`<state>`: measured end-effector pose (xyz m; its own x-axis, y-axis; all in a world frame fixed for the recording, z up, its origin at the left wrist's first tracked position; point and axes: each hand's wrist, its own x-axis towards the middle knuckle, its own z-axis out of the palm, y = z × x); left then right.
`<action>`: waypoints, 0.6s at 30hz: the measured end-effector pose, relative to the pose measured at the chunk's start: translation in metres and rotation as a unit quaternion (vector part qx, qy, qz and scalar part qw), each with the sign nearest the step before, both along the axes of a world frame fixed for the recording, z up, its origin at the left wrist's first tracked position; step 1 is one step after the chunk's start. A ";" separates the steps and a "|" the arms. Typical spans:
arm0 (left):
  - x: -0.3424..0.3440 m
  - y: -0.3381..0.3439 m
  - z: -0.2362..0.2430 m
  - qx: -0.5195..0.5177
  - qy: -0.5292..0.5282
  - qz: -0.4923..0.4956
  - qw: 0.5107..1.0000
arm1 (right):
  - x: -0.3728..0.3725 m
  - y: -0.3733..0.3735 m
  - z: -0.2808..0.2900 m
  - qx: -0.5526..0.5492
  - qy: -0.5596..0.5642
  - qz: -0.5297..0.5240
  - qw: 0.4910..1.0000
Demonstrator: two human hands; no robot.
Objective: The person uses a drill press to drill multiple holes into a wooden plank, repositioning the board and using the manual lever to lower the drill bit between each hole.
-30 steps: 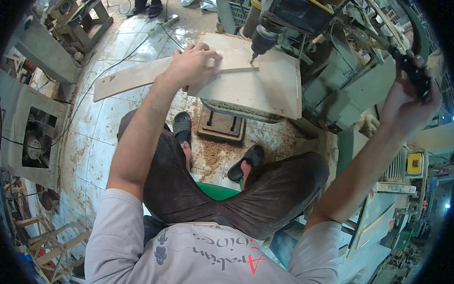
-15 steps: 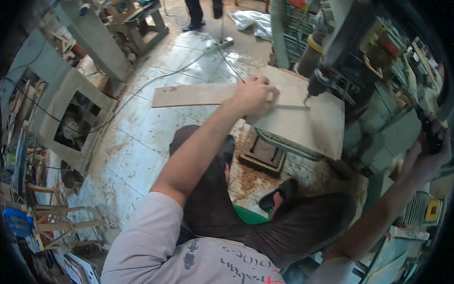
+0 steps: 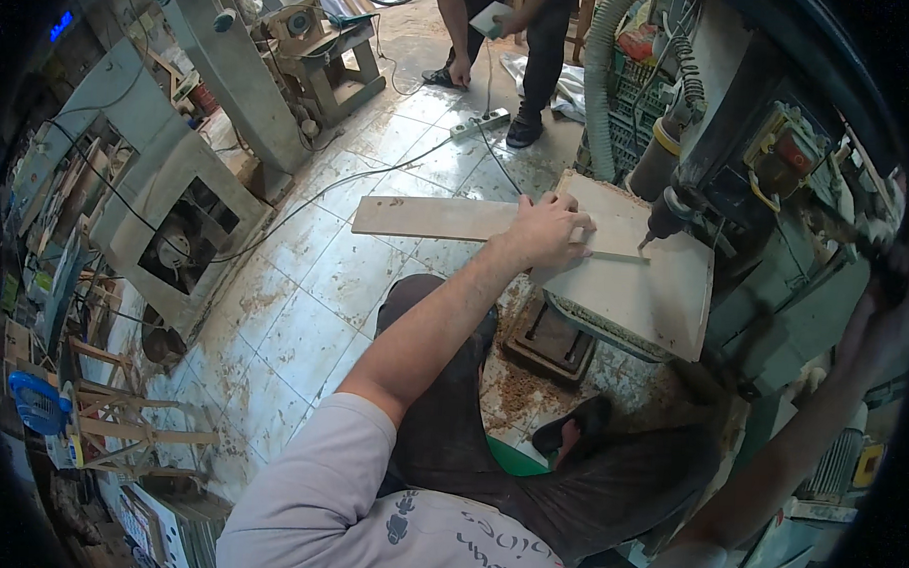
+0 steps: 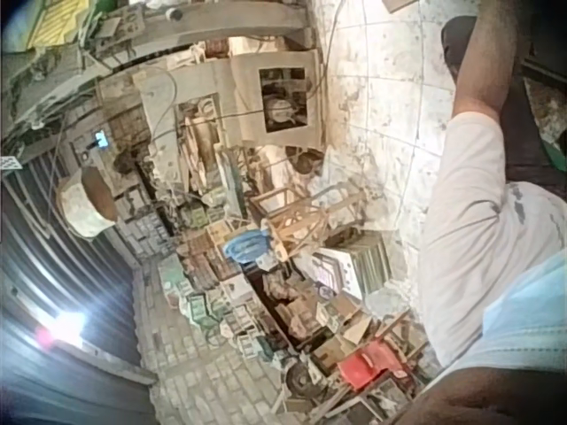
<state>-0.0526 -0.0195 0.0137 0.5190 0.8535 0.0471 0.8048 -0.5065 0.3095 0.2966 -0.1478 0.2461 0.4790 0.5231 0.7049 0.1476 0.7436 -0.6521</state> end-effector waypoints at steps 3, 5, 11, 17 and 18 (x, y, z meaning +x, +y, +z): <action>0.002 -0.003 0.005 -0.003 -0.007 -0.004 1.000 | 0.049 -0.015 -0.046 0.037 0.001 0.047 0.998; 0.002 0.000 0.001 0.001 -0.007 -0.006 1.000 | 0.027 -0.021 -0.055 0.029 0.059 0.053 0.996; 0.003 0.005 -0.005 0.005 0.008 -0.012 1.000 | 0.032 0.012 0.005 0.033 0.030 0.049 0.998; 0.001 0.005 -0.008 0.018 -0.012 -0.003 1.000 | 0.042 0.011 -0.003 0.047 0.039 0.056 0.997; 0.003 0.006 -0.008 0.020 -0.014 -0.003 1.000 | 0.047 0.002 -0.017 0.052 0.022 0.102 0.993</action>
